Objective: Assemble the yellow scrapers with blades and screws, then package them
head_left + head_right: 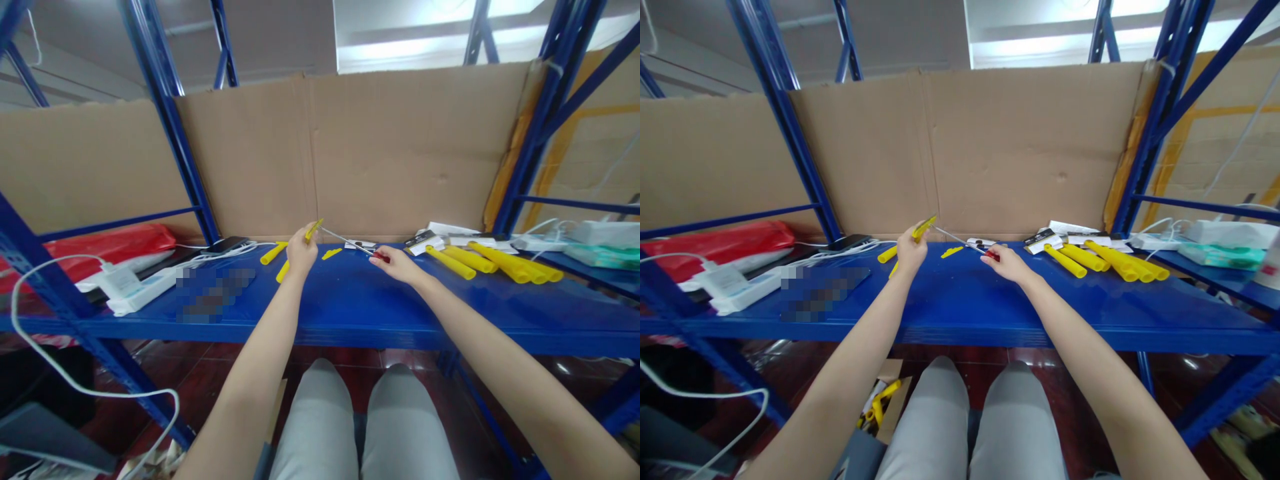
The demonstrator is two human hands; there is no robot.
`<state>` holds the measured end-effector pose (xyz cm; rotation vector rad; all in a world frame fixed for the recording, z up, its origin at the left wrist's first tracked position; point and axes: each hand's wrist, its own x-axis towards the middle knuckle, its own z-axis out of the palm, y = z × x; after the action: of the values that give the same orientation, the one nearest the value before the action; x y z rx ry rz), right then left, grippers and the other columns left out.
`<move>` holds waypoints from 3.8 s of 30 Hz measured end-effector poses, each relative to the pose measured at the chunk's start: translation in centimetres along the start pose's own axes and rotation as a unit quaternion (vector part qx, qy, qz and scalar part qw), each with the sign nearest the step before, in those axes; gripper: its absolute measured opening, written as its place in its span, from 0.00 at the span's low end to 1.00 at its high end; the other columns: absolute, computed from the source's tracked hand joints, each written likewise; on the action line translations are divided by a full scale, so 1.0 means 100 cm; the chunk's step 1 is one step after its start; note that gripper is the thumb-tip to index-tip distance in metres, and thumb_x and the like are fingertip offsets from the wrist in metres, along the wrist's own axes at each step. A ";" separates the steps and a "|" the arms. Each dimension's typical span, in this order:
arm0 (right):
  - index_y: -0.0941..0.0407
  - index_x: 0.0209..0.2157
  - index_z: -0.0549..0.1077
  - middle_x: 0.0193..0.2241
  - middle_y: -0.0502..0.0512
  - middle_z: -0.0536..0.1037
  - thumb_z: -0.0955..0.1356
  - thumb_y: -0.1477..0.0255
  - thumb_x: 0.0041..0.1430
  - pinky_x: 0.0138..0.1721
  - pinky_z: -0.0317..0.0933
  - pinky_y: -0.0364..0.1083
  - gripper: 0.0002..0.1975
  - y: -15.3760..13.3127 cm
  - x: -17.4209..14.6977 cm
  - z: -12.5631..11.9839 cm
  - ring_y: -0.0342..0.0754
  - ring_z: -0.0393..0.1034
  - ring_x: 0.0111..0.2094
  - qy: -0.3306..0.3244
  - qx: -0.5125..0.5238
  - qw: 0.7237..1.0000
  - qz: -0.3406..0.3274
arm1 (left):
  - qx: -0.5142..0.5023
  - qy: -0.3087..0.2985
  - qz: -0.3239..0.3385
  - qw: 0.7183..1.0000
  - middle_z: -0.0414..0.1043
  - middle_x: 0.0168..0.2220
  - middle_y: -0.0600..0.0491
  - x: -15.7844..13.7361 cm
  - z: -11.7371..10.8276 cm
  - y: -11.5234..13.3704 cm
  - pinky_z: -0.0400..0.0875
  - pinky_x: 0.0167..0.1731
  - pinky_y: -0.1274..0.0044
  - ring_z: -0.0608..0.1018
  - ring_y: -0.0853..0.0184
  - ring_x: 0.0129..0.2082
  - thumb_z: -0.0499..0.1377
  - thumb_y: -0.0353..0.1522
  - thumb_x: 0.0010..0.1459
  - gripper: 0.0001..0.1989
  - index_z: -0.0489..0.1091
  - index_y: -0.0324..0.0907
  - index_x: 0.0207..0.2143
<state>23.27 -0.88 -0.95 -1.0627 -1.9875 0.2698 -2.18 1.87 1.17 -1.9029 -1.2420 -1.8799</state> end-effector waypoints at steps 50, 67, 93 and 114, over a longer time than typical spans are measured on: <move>0.54 0.25 0.63 0.21 0.48 0.68 0.69 0.56 0.47 0.31 0.61 0.46 0.17 0.022 0.003 0.014 0.45 0.64 0.26 0.011 0.099 0.995 0.030 | 0.005 -0.016 -0.024 1.000 0.77 0.44 0.45 -0.003 0.000 0.012 0.67 0.53 0.67 0.77 0.60 0.49 0.55 0.29 0.59 0.12 0.74 0.41 0.44; 0.55 0.27 0.68 0.23 0.49 0.70 0.70 0.54 0.45 0.29 0.65 0.47 0.19 0.022 0.003 0.010 0.44 0.66 0.23 -0.009 0.136 0.990 0.033 | -0.016 -0.020 -0.013 1.000 0.77 0.45 0.46 -0.003 0.002 0.008 0.68 0.53 0.67 0.77 0.61 0.48 0.55 0.28 0.59 0.15 0.73 0.43 0.47; 0.54 0.27 0.65 0.25 0.49 0.70 0.72 0.57 0.42 0.34 0.63 0.47 0.18 0.026 0.002 0.012 0.46 0.65 0.29 0.017 0.101 0.994 0.029 | -0.009 -0.040 -0.021 0.999 0.75 0.49 0.51 -0.004 0.000 0.014 0.67 0.54 0.69 0.74 0.62 0.52 0.54 0.29 0.58 0.17 0.72 0.47 0.49; 0.53 0.25 0.62 0.23 0.48 0.69 0.72 0.51 0.38 0.31 0.63 0.47 0.24 0.033 0.004 0.012 0.46 0.65 0.27 0.053 0.114 0.991 0.041 | 0.013 -0.045 0.003 0.999 0.75 0.49 0.50 -0.006 -0.001 0.017 0.68 0.53 0.71 0.75 0.63 0.52 0.54 0.28 0.59 0.18 0.71 0.45 0.50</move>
<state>24.19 1.64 -3.21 -0.9904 -1.7725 0.4637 -0.99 0.51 1.35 -1.9959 -1.2788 -1.7833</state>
